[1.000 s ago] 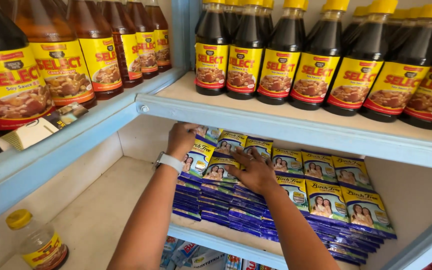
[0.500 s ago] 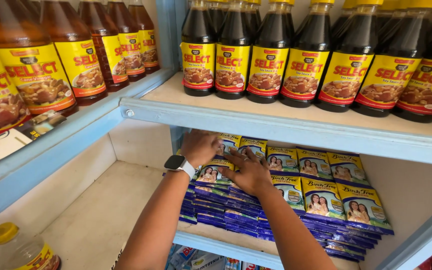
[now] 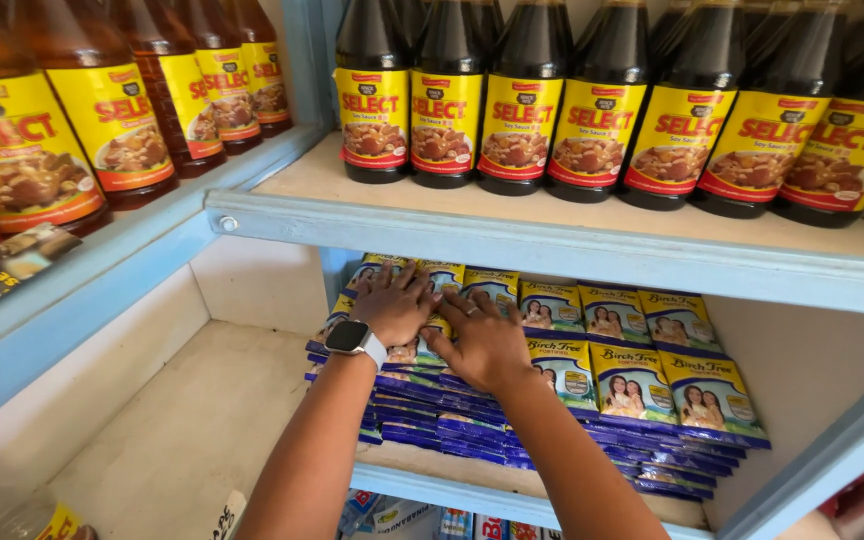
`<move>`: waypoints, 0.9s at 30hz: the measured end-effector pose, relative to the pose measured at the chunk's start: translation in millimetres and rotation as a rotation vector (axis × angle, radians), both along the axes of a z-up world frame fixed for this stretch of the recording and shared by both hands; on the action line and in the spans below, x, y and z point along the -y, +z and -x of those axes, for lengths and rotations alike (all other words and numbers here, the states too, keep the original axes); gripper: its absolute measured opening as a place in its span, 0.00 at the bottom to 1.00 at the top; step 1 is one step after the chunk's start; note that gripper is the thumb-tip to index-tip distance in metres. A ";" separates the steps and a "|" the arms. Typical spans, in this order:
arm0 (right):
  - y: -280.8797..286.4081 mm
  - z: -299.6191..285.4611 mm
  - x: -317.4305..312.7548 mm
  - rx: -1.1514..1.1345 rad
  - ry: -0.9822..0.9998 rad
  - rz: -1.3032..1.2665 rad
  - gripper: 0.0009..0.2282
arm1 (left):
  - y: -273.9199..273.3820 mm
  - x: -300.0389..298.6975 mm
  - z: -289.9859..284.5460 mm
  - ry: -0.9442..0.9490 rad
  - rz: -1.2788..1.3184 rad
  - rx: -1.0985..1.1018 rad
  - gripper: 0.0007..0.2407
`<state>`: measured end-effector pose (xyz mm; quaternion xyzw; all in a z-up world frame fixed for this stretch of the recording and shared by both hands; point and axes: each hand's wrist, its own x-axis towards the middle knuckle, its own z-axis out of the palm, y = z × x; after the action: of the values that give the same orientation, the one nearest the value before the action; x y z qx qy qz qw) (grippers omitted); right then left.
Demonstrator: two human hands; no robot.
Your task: The person is stocking shelves with small milk powder sachets from a cardboard box.
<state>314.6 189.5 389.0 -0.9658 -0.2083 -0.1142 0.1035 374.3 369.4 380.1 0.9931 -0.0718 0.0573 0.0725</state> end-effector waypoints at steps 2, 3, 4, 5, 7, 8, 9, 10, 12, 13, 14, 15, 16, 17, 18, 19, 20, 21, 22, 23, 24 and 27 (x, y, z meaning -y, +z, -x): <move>-6.0 -2.1 -0.5 0.130 0.045 0.034 0.30 | -1.9 -0.7 -0.2 0.006 -0.013 -0.002 0.28; -5.9 -0.8 0.0 0.129 0.041 0.035 0.30 | -3.7 -0.1 -0.1 0.001 -0.012 -0.003 0.28; -4.3 -0.6 -0.5 0.178 0.058 0.035 0.29 | -3.2 -0.5 -1.0 0.005 -0.016 -0.002 0.28; -2.5 -0.2 -0.9 0.227 0.074 0.037 0.28 | -2.6 -0.7 -1.9 0.008 -0.020 0.000 0.28; 0.1 1.3 3.8 0.272 0.123 -0.033 0.26 | -6.1 -2.1 -8.0 0.010 -0.016 0.008 0.28; 0.0 2.8 5.7 0.311 0.175 -0.102 0.24 | -9.5 -3.2 -10.2 0.016 -0.011 0.009 0.28; 5.4 5.9 10.5 0.310 0.172 -0.104 0.24 | -6.4 -1.6 -9.9 0.013 -0.013 0.008 0.28; 9.1 9.9 14.3 0.371 0.260 -0.189 0.22 | -5.6 -1.4 -7.6 0.020 -0.007 0.000 0.28; 20.1 24.9 23.2 0.427 0.349 -0.278 0.20 | -2.7 -1.3 -3.8 0.030 -0.001 -0.012 0.28; 27.8 36.0 28.8 0.485 0.410 -0.340 0.19 | -0.4 -1.2 -2.2 0.037 -0.007 -0.028 0.29; 35.4 47.0 35.5 0.544 0.466 -0.402 0.18 | 2.5 0.5 -1.6 0.039 -0.015 -0.043 0.30; 36.6 64.6 44.5 0.541 0.463 -0.404 0.18 | -1.0 -1.3 -2.8 0.038 -0.017 -0.047 0.30; 39.5 81.5 54.8 0.586 0.514 -0.499 0.18 | -2.9 -1.2 -5.5 0.036 -0.025 -0.050 0.29; 42.4 98.8 64.9 0.631 0.566 -0.593 0.19 | -4.8 -1.0 -8.1 0.035 -0.034 -0.053 0.29; 25.7 113.6 77.7 0.633 0.563 -0.588 0.19 | -4.9 -2.3 -9.8 0.030 -0.031 -0.051 0.29; 8.8 128.5 90.5 0.627 0.520 -0.646 0.20 | -5.2 -3.4 -11.5 0.026 -0.031 -0.046 0.29; -9.2 145.0 103.7 0.616 0.474 -0.703 0.21 | -7.7 -4.0 -11.8 0.021 -0.030 -0.045 0.29; -40.2 151.2 130.6 0.615 0.469 -0.698 0.21 | -7.5 -5.6 -11.5 0.015 -0.026 -0.047 0.29; -72.0 159.4 157.7 0.592 0.441 -0.616 0.21 | -7.6 -6.2 -11.2 0.012 -0.023 -0.040 0.29; -103.7 168.3 185.5 0.567 0.412 -0.534 0.22 | -7.7 -5.9 -11.1 0.008 -0.020 -0.032 0.29; -145.6 148.2 224.9 0.566 0.395 -0.531 0.22 | -10.2 -7.5 -11.9 -0.007 -0.021 -0.038 0.29; -308.3 172.3 317.0 0.554 0.248 -0.598 0.22 | -18.1 -9.3 -18.4 -0.041 -0.029 0.007 0.29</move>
<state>142.4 -127.5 80.7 -0.7937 -0.3007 -0.4112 0.3323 392.7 378.7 362.0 0.9922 -0.0931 0.0583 0.0592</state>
